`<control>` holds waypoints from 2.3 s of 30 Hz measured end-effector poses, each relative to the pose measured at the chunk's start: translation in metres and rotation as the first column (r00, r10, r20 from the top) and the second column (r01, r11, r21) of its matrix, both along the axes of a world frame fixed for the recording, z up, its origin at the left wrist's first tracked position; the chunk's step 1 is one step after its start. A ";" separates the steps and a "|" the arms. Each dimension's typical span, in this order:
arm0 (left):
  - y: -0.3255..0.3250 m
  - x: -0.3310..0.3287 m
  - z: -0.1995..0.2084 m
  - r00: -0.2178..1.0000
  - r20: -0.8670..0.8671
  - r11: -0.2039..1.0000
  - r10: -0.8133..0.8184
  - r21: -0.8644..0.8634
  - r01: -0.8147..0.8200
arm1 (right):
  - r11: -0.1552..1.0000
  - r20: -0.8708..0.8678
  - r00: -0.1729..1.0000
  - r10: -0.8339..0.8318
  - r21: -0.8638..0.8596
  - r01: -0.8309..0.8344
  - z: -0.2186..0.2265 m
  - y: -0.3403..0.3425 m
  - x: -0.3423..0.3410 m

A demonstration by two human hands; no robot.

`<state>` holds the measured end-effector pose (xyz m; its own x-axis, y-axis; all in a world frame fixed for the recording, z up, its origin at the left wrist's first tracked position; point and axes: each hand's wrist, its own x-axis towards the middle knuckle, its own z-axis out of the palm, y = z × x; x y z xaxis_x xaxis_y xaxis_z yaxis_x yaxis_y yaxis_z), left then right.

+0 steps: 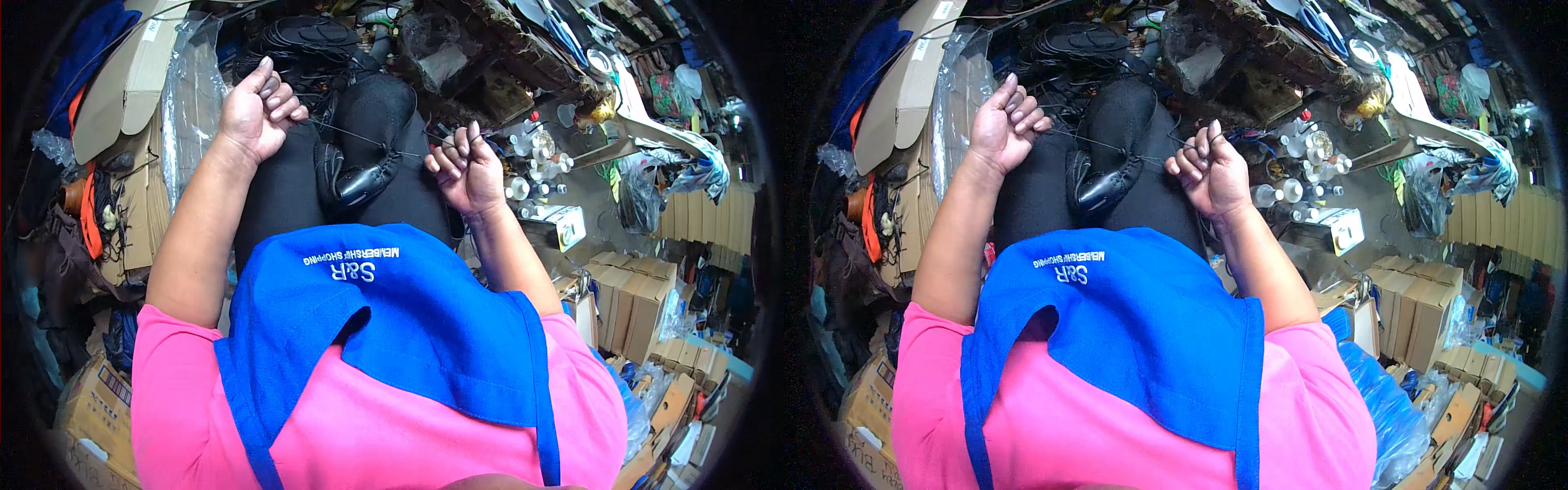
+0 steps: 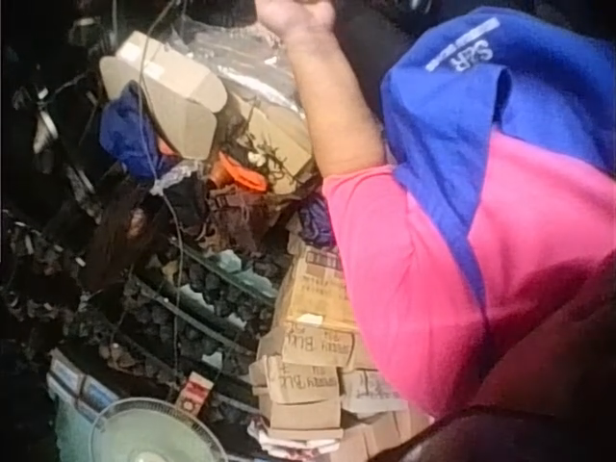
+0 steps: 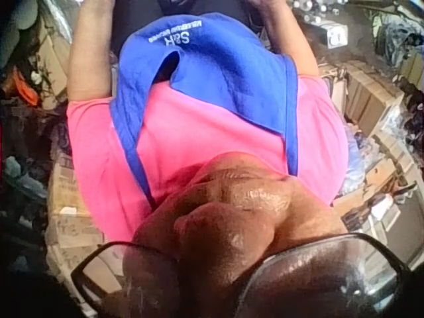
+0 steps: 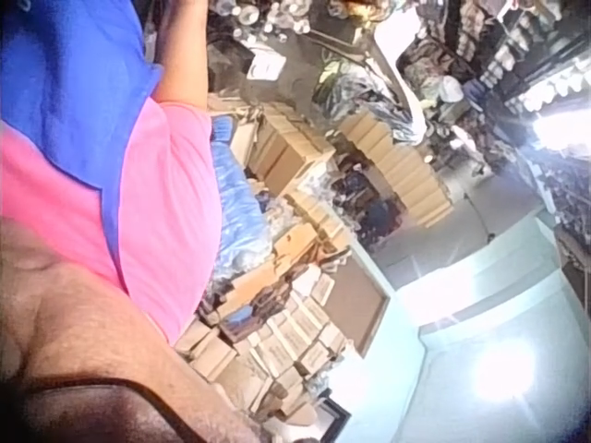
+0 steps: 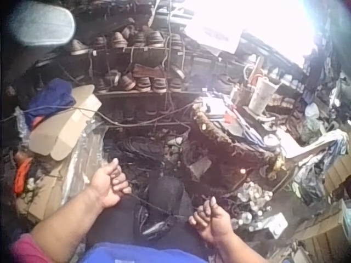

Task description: Threading and pulling black laces through a leather shoe upper by hand.

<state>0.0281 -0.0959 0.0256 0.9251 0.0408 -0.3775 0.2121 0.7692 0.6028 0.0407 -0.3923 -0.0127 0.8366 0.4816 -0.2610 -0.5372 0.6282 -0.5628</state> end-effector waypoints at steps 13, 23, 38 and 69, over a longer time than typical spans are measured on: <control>0.099 -0.019 -0.017 0.994 -0.110 0.682 -0.007 0.726 0.085 | 0.735 -0.026 0.974 0.227 -0.651 -0.188 -0.012 -0.090 0.005; -0.063 0.004 -0.016 0.827 0.055 -0.053 -0.559 0.993 -0.102 | 0.265 0.411 0.280 0.868 -0.859 0.439 0.058 0.021 0.022; -0.057 0.023 -0.035 0.754 0.025 0.076 -0.656 0.997 0.032 | 0.366 0.428 0.553 0.714 -0.903 0.226 0.073 -0.014 -0.007; -0.045 0.055 -0.008 0.480 -0.153 0.065 -0.864 0.910 0.409 | 0.224 0.421 0.446 0.790 -0.875 0.430 0.056 0.018 0.006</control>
<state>0.0830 -0.1410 0.0180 0.7536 -0.6079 -0.2500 -0.0517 -0.4339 0.8995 0.0470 -0.3746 0.0432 0.7849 0.6195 -0.0066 0.4722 -0.6050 -0.6411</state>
